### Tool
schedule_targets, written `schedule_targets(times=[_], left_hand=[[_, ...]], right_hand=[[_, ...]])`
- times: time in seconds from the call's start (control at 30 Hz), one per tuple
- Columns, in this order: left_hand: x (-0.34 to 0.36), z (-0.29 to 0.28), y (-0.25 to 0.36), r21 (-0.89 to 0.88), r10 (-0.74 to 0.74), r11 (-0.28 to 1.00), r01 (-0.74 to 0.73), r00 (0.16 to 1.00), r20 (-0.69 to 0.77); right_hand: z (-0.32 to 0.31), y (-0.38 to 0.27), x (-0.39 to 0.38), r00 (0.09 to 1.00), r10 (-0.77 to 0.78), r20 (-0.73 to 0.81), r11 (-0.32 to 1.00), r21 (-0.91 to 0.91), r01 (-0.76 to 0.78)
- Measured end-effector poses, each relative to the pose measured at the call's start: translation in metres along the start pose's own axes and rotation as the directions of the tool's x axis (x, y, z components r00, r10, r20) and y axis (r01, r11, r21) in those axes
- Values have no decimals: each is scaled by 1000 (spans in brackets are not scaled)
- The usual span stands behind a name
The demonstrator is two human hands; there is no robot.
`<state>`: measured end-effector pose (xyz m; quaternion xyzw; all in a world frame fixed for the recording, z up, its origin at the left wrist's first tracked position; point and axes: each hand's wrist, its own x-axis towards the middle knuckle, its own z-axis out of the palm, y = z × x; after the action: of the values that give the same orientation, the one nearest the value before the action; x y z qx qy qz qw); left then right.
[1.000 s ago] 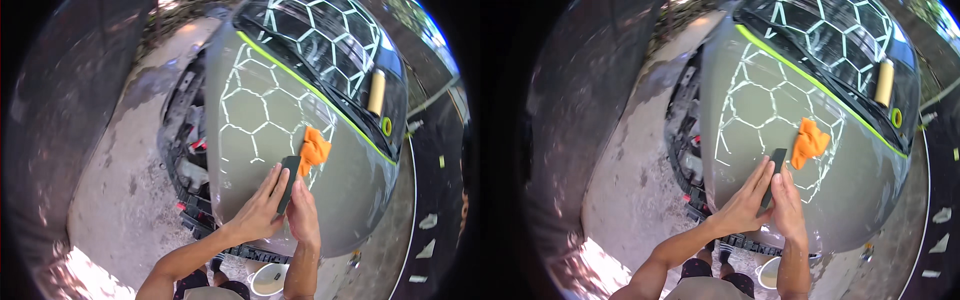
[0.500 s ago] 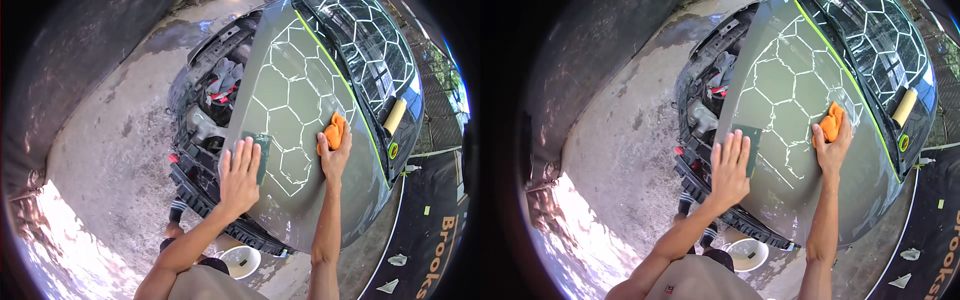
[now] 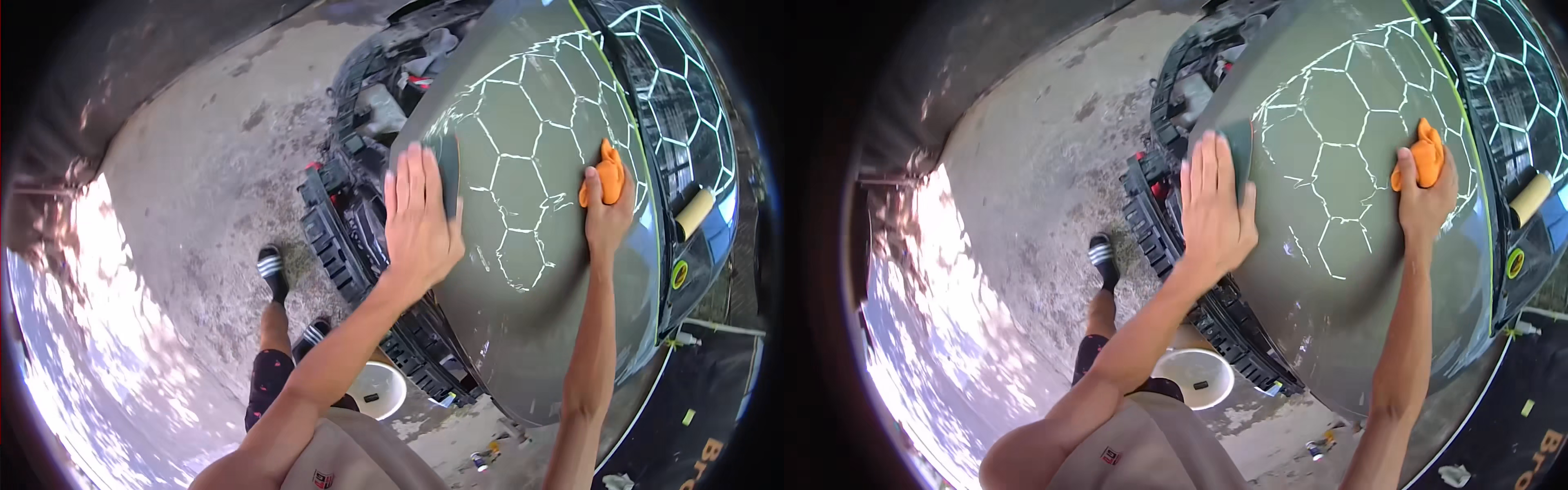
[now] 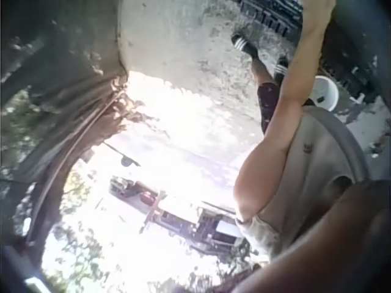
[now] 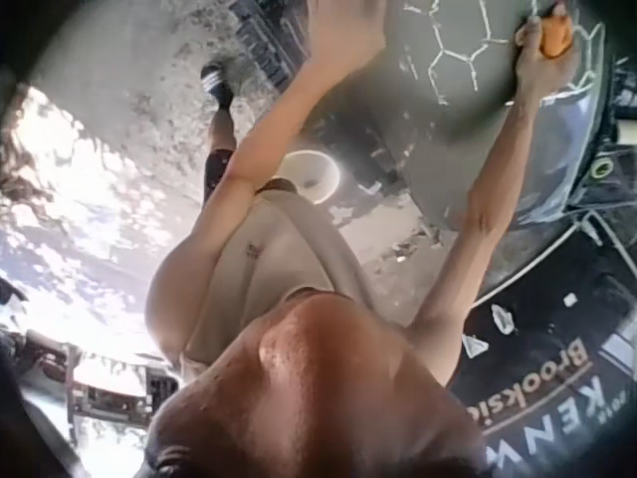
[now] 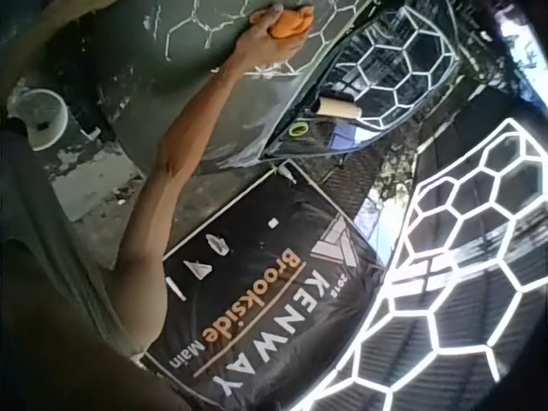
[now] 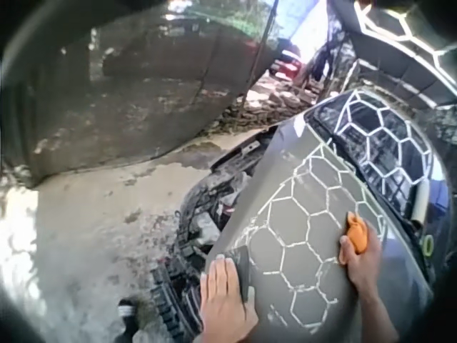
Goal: Sanding the hood of a car using sandpaper, water, and a cloth to prepare the surface.
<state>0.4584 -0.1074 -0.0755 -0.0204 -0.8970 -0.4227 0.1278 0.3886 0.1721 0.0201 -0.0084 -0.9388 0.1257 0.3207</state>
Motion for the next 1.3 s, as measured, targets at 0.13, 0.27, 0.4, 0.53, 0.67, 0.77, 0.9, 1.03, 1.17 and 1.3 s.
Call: schedule_targets(times=[0.13, 0.27, 0.4, 0.53, 0.67, 0.77, 0.9, 1.03, 1.17, 1.3], left_hand=[[-21, 11, -11, 4, -91, 996, 91, 995, -37], [-8, -8, -15, -178, -82, 981, 76, 996, -27], [-26, -7, -31, -227, -71, 972, 68, 997, -6], [9, -21, -55, -361, 42, 932, -25, 998, 38], [-12, -25, -84, -349, 225, 920, -177, 969, 104], [31, -31, -91, -334, 317, 907, -258, 939, 135], [33, -33, -94, -350, 389, 885, -308, 901, 192], [43, -31, -94, -366, 405, 877, -311, 889, 214], [106, -19, -91, -269, 492, 856, -442, 856, 158], [40, -33, -99, -286, 389, 905, -316, 886, 251]], right_hand=[[8, 3, -13, 997, 68, 30, 992, -108, -65], [0, 5, 1, 998, 47, 34, 996, -75, -45], [4, 13, 1, 999, 28, 40, 997, -75, -25], [4, 6, -1, 999, 46, 15, 993, -108, -44], [0, 6, -3, 996, 74, 58, 991, -117, -67], [3, 1, -4, 999, 29, 32, 987, -160, -23], [-3, -1, -2, 991, 120, 56, 988, -103, -114], [-7, -2, -4, 995, 83, 47, 984, -164, -74], [3, -8, -5, 996, 80, 47, 989, -130, -73], [-4, -9, -2, 995, 90, 51, 990, -109, -84]])
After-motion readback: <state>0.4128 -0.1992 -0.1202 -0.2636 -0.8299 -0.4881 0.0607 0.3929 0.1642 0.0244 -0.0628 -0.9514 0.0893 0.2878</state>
